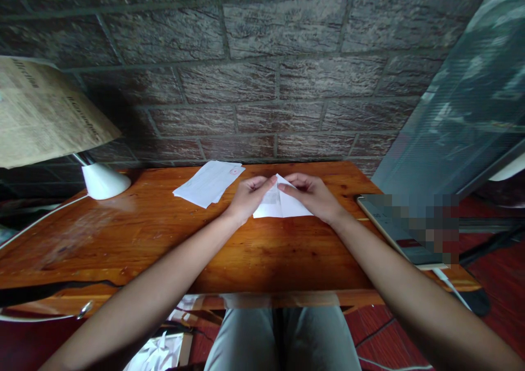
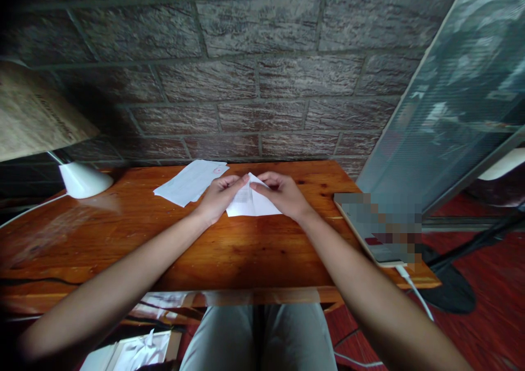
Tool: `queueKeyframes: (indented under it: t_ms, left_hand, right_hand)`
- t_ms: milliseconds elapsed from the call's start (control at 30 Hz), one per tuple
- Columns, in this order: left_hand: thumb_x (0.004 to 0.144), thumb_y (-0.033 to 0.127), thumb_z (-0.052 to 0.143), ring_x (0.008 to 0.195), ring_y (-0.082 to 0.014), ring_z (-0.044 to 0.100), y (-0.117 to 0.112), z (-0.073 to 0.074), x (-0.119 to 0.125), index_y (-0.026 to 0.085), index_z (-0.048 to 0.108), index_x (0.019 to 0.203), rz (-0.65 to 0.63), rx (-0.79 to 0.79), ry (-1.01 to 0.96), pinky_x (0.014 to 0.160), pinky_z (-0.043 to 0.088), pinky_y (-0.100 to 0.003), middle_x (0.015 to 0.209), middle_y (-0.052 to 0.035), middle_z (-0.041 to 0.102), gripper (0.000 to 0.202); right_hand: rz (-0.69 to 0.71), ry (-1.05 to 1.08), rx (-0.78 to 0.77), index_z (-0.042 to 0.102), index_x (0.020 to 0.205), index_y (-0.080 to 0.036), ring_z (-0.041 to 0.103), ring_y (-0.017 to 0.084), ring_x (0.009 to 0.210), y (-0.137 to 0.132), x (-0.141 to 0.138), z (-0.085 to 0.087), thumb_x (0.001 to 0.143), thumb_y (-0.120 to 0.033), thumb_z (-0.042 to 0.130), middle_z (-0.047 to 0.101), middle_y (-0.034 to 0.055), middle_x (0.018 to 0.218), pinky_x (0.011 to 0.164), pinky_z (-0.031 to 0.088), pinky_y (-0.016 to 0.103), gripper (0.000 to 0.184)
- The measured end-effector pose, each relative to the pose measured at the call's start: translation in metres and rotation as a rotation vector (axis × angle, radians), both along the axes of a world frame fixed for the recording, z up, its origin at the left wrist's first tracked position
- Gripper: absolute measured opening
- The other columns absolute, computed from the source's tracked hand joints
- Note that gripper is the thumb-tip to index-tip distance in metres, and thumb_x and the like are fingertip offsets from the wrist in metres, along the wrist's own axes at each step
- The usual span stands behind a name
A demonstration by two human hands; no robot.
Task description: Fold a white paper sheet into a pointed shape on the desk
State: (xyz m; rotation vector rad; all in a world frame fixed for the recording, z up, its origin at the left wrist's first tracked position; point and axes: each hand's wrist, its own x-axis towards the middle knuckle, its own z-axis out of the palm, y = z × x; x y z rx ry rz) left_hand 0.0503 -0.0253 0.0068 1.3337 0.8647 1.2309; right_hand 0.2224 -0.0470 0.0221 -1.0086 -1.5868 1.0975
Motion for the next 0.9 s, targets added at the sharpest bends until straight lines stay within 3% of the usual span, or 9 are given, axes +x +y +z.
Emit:
queueKeyframes:
  t_ms: [167, 300, 500, 700, 800, 900]
  left_hand:
    - [0.065, 0.062, 0.076, 0.053, -0.0104, 0.048, 0.003, -0.001, -0.005, 0.016, 0.071, 0.068, -0.067, -0.072, 0.017, 0.051, 0.033, -0.023, 0.062, -0.0005, 0.064, 0.046]
    - [0.069, 0.059, 0.075, 0.055, -0.0116, 0.05, 0.006, -0.002, -0.011, 0.017, 0.075, 0.075, -0.146, -0.008, 0.091, 0.052, 0.035, -0.023, 0.066, -0.0014, 0.067, 0.043]
    - [0.075, 0.06, 0.068, 0.052, -0.0096, 0.044, 0.002, 0.0, -0.008, 0.015, 0.068, 0.062, -0.037, 0.207, 0.204, 0.049, 0.03, -0.023, 0.057, 0.0012, 0.058, 0.046]
    - [0.079, 0.059, 0.064, 0.05, -0.0084, 0.037, -0.002, 0.0, -0.005, 0.016, 0.055, 0.053, -0.006, 0.303, 0.253, 0.048, 0.026, -0.023, 0.051, 0.003, 0.047, 0.05]
    - [0.079, 0.061, 0.062, 0.048, -0.0078, 0.033, 0.0, -0.001, -0.008, 0.017, 0.051, 0.049, -0.017, 0.25, 0.265, 0.046, 0.021, -0.024, 0.048, 0.0035, 0.042, 0.055]
    - [0.078, 0.065, 0.061, 0.048, -0.009, 0.038, 0.005, -0.001, -0.015, 0.016, 0.06, 0.056, -0.089, 0.114, 0.234, 0.046, 0.025, -0.024, 0.051, 0.0014, 0.05, 0.054]
  right_hand:
    - [-0.034, 0.029, -0.004, 0.07, 0.094, -0.016, 0.055, 0.011, 0.063, 0.002, 0.002, -0.003, 0.073, -0.053, 0.073, 0.07, 0.0016, 0.078, 0.057, 0.04, 0.023, 0.042]
    - [-0.039, 0.057, -0.025, 0.071, 0.09, -0.016, 0.056, 0.012, 0.063, 0.002, 0.001, -0.003, 0.074, -0.056, 0.072, 0.071, 0.0028, 0.079, 0.057, 0.041, 0.023, 0.043]
    - [-0.025, 0.033, -0.064, 0.067, 0.086, -0.016, 0.05, 0.009, 0.057, -0.001, 0.0, 0.001, 0.074, -0.057, 0.071, 0.066, 0.0002, 0.072, 0.051, 0.035, 0.022, 0.043]
    - [0.082, -0.109, -0.023, 0.063, 0.073, -0.015, 0.042, 0.009, 0.056, -0.003, 0.001, 0.0, 0.076, -0.061, 0.067, 0.054, -0.0027, 0.063, 0.049, 0.03, 0.022, 0.046]
    - [0.066, -0.11, -0.031, 0.062, 0.072, -0.015, 0.043, 0.008, 0.055, -0.003, 0.001, 0.0, 0.074, -0.062, 0.067, 0.054, -0.0029, 0.062, 0.049, 0.031, 0.022, 0.048]
    - [0.035, -0.064, -0.058, 0.064, 0.078, -0.015, 0.046, 0.009, 0.056, -0.002, 0.002, 0.001, 0.073, -0.062, 0.068, 0.059, -0.0009, 0.067, 0.05, 0.033, 0.022, 0.048]
